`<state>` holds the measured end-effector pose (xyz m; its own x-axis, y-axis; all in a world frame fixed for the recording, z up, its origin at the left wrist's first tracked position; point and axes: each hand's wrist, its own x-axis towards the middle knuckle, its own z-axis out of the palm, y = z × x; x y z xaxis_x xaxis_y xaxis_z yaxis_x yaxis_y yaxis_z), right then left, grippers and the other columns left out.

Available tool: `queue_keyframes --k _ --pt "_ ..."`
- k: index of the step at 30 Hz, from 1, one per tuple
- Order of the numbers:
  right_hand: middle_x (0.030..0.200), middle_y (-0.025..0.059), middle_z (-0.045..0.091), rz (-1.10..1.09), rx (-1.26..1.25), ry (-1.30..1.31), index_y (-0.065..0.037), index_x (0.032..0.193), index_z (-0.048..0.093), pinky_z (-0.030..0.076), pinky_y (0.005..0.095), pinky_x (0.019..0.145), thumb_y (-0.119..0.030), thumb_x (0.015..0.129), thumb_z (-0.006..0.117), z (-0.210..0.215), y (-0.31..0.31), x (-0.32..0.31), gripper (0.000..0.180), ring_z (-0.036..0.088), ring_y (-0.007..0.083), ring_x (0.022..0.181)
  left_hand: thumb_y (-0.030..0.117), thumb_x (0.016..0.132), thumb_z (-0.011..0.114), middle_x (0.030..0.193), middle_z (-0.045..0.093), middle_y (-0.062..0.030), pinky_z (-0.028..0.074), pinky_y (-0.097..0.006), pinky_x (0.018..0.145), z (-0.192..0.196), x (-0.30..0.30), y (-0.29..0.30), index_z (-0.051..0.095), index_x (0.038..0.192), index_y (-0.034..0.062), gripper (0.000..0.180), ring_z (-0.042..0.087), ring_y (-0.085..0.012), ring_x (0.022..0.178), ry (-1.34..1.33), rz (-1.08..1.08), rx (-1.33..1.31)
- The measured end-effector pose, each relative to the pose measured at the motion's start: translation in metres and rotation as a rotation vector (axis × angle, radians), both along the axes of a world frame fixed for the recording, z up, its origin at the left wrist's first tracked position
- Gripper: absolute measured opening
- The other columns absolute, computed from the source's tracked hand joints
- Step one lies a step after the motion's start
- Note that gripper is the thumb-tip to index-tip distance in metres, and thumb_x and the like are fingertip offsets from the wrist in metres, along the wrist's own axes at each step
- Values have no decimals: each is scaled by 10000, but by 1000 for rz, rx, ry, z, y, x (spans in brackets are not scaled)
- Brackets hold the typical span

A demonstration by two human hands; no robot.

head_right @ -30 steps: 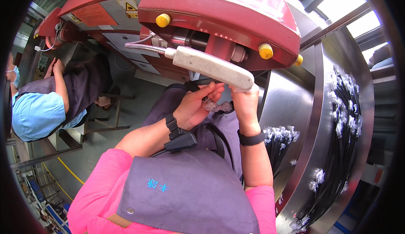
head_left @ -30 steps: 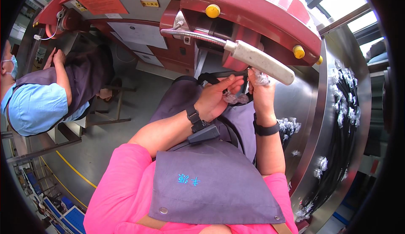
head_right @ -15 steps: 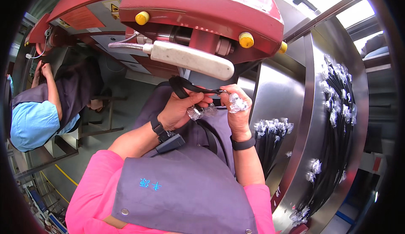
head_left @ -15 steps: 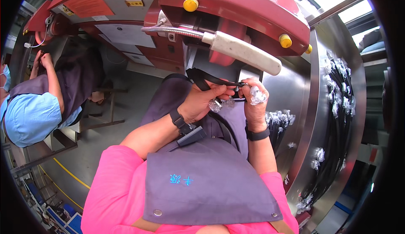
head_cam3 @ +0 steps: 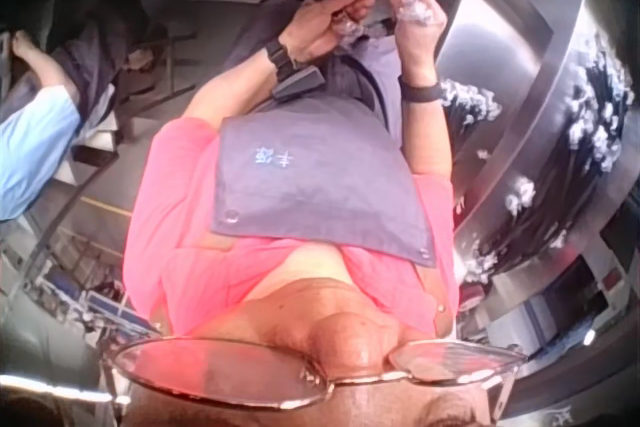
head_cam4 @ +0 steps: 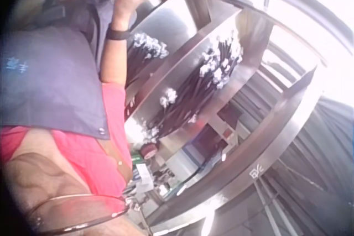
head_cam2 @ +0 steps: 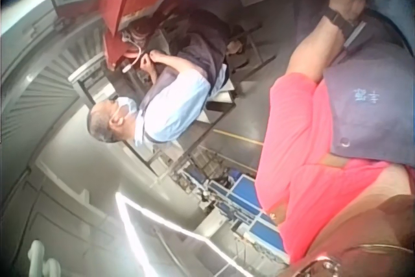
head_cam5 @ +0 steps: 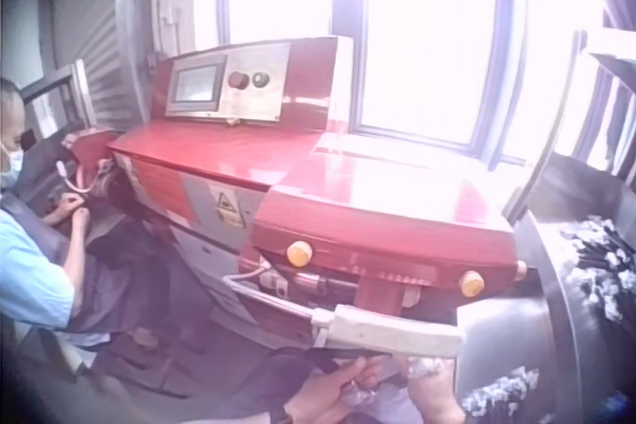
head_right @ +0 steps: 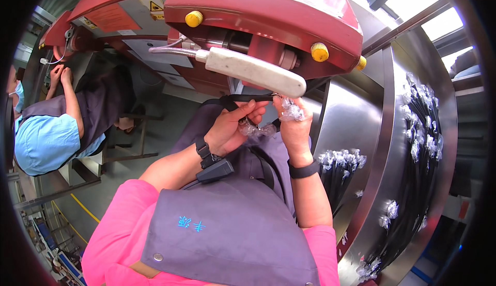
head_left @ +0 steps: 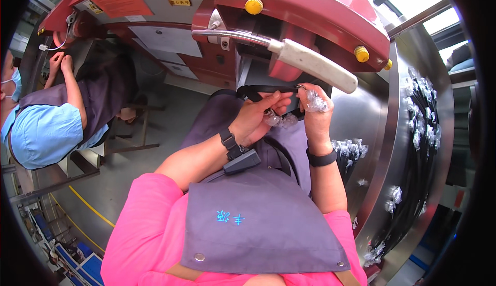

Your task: The recorder is assembling components for a bag, specifically threading a black strap through a plastic fastener while seated at a factory workstation.

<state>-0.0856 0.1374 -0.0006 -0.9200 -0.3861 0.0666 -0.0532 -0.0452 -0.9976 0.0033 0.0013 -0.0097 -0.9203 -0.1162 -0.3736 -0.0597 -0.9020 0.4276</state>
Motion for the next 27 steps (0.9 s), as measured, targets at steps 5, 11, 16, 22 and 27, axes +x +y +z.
queue_keyframes --k 5,11,16,22,27 --pt "754 14 613 -27 32 8 -5 1007 655 375 195 524 -92 885 678 1 -8 -5 151 488 51 587 137 929 624 1108 671 -125 525 -274 797 1 -3 1 647 1006 16 145 635 -131 892 -6 39 47" --pt "761 18 614 -2 75 -51 7 1012 649 387 202 531 -105 886 678 4 -8 -10 171 492 56 595 121 929 619 1106 671 -130 527 -269 783 2 -4 0 649 971 7 125 631 -120 858 -13 58 63" --pt "766 20 614 12 79 -55 6 1015 647 392 204 535 -107 886 679 4 -9 -12 175 499 62 595 116 933 611 1103 671 -131 529 -260 769 2 -5 0 649 971 1 127 630 -114 842 -11 68 73" --pt "762 16 607 -23 17 -60 9 1023 641 387 210 532 -115 890 675 -2 -8 -14 185 499 66 591 125 938 607 1092 673 -127 529 -256 761 -1 -10 1 657 991 0 145 623 -111 827 -1 40 88" --pt "753 14 608 -61 20 -43 8 1020 645 383 207 526 -113 888 675 0 -5 -9 182 496 61 581 128 937 608 1069 677 -119 527 -254 755 2 -10 3 658 1016 -5 163 621 -114 820 4 28 81"
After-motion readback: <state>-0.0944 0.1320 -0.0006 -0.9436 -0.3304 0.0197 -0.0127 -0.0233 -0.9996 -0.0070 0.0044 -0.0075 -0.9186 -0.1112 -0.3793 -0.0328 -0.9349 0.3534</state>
